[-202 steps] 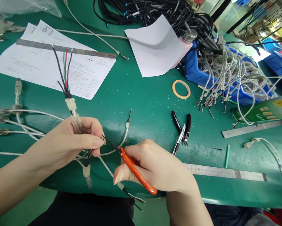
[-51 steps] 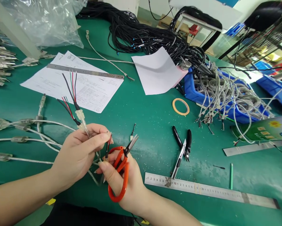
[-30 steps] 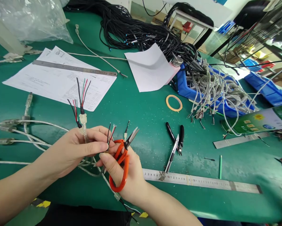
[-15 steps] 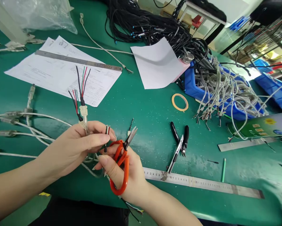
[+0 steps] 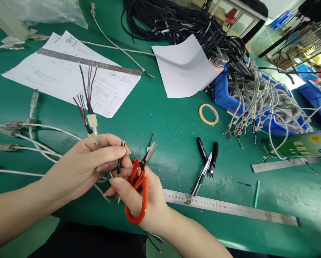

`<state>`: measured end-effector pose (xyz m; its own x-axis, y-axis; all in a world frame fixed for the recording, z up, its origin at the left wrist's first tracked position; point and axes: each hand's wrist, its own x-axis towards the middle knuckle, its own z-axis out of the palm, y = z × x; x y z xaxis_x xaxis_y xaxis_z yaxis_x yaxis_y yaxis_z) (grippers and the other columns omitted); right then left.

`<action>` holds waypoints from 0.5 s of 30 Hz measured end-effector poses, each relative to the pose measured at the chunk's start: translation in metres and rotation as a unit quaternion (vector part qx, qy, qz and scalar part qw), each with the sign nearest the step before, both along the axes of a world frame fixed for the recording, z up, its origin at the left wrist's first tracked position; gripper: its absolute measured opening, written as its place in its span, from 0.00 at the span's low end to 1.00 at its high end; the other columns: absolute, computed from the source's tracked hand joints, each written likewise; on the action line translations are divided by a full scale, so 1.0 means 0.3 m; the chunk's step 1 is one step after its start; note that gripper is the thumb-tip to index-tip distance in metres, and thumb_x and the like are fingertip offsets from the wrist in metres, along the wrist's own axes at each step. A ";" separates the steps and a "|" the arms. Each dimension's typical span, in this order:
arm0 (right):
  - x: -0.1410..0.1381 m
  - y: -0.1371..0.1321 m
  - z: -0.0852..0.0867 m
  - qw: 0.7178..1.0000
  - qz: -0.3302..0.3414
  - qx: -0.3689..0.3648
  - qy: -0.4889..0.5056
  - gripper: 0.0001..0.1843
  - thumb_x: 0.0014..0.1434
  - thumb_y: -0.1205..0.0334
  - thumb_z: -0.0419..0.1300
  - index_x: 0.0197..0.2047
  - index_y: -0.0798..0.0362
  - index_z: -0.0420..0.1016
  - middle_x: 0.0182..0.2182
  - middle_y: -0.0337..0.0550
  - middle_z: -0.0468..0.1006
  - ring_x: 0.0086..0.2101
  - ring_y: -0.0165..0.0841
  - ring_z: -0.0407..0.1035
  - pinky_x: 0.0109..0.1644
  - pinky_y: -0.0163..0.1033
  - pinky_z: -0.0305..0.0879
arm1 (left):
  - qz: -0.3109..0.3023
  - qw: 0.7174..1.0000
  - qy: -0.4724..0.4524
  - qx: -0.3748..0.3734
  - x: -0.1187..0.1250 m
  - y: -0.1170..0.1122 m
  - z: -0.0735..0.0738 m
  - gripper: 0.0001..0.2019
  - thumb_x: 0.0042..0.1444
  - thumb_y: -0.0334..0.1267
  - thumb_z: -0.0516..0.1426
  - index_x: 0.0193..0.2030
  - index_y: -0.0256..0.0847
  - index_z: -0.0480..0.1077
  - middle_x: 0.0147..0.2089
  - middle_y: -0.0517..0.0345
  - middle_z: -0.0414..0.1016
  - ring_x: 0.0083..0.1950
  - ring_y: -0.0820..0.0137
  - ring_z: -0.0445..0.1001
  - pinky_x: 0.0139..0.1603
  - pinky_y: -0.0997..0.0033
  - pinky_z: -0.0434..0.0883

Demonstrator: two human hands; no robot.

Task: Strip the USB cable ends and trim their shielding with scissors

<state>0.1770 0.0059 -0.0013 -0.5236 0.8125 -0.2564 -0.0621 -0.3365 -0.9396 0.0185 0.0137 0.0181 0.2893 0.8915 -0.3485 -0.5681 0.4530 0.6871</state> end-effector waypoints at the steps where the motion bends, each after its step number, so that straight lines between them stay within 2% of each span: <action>1: 0.001 -0.002 -0.001 1.000 0.002 -0.003 0.003 0.09 0.61 0.58 0.64 0.36 0.52 0.67 0.25 0.39 0.79 0.24 0.28 0.73 0.27 0.30 0.71 | 0.000 1.000 0.005 -0.002 0.000 0.000 0.000 0.10 0.60 0.36 0.60 0.28 0.39 0.74 0.26 0.62 0.76 0.20 0.80 0.67 0.17 0.83 0.69; 5: 0.002 -0.008 -0.011 1.000 0.001 -0.011 0.011 0.09 0.61 0.58 0.64 0.36 0.51 0.68 0.25 0.38 0.80 0.23 0.27 0.72 0.27 0.30 0.71 | -0.002 1.000 0.004 -0.005 -0.001 0.001 0.000 0.09 0.60 0.37 0.61 0.28 0.39 0.74 0.26 0.62 0.75 0.19 0.79 0.67 0.17 0.81 0.69; 8: 0.004 -0.009 -0.019 0.999 -0.030 -0.009 0.022 0.10 0.61 0.57 0.64 0.36 0.51 0.68 0.25 0.38 0.81 0.23 0.27 0.72 0.26 0.29 0.70 | -0.024 1.000 0.004 0.002 -0.003 0.005 0.002 0.09 0.61 0.39 0.59 0.31 0.40 0.76 0.25 0.64 0.73 0.19 0.78 0.68 0.19 0.77 0.71; 11: 0.007 -0.003 -0.018 0.998 -0.055 -0.009 0.024 0.11 0.61 0.55 0.64 0.36 0.51 0.68 0.26 0.39 0.81 0.24 0.27 0.73 0.26 0.29 0.70 | -0.038 0.999 0.029 0.002 -0.006 0.008 0.002 0.09 0.62 0.38 0.58 0.33 0.39 0.77 0.23 0.64 0.71 0.20 0.79 0.69 0.22 0.80 0.67; 13: 0.006 0.001 -0.014 0.998 -0.062 0.002 0.019 0.11 0.61 0.54 0.64 0.36 0.52 0.69 0.26 0.39 0.81 0.23 0.27 0.73 0.27 0.30 0.70 | -0.021 0.999 0.050 -0.006 -0.006 0.009 -0.001 0.07 0.60 0.37 0.60 0.34 0.40 0.77 0.23 0.65 0.71 0.20 0.82 0.66 0.21 0.82 0.63; 15: 0.003 0.000 -0.012 0.997 -0.070 0.018 0.009 0.11 0.60 0.55 0.65 0.36 0.52 0.70 0.25 0.39 0.81 0.22 0.27 0.72 0.27 0.31 0.70 | 0.023 0.997 0.071 -0.014 -0.006 0.009 -0.005 0.04 0.58 0.37 0.63 0.34 0.41 0.77 0.23 0.67 0.69 0.20 0.84 0.61 0.21 0.84 0.60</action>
<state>0.1779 0.0060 -0.0049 -0.4081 0.8867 -0.2173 -0.1242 -0.2897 -0.9490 0.0168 0.0164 0.0167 0.1945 0.8923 -0.4074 -0.4857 0.4484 0.7504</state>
